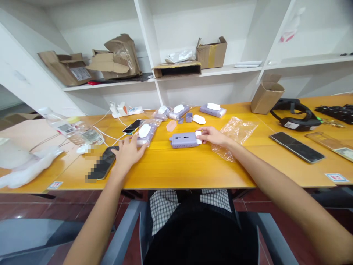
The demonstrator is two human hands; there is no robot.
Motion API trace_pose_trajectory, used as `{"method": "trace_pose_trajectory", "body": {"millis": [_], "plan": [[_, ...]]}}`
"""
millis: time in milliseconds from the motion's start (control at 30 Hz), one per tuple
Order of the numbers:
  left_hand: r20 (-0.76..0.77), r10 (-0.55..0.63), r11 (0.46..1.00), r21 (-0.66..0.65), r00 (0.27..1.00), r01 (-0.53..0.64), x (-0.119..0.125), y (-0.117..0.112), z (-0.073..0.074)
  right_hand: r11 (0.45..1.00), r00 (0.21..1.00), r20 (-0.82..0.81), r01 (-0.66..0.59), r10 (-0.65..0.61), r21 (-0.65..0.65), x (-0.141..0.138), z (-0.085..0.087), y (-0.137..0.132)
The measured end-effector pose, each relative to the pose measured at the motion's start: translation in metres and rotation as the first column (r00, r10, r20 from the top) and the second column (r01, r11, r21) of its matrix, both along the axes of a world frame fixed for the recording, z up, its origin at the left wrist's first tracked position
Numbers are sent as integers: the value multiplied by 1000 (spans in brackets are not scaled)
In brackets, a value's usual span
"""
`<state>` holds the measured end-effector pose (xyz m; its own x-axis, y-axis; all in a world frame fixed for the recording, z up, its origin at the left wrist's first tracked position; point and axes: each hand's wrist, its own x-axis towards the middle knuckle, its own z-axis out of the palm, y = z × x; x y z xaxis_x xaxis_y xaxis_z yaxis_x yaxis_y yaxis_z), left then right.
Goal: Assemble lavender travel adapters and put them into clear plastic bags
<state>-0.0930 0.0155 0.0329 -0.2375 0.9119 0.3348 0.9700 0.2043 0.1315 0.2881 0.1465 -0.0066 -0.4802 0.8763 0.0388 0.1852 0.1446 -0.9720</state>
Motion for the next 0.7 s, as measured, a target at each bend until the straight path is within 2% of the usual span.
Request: {"method": "trace_pose_trajectory", "body": {"millis": [33,100,200,333,433,533,600,700], "plan": [[32,26,999,-39,999,-25,-8,1,-3,1000,1000,2,-5,5,2,0,-1,0],[72,-6,999,-43,997,9,-19,5,-9,1000,1000,5,-11,11,5,1,-2,1],[58,-154,984,93,986,149,-21,14,-15,1000,1000,6,-8,7,13,1,-3,2],[-20,-294,915,282,956,288,-5,23,-14,1000,1000,3,-13,13,10,1,-6,4],[-57,-471,835,294,881,465,20,28,-5,1000,1000,1,-17,17,17,0,-6,4],[-38,-678,718,178,734,673,60,36,4,1000,1000,3,-19,19,22,0,-5,3],[-8,-761,647,65,649,759,91,43,8,1000,1000,8,-19,19,23,1,-3,1],[-7,-768,638,-87,640,765,131,61,11,998,999,4,-33,33,47,1,-3,0]]}}
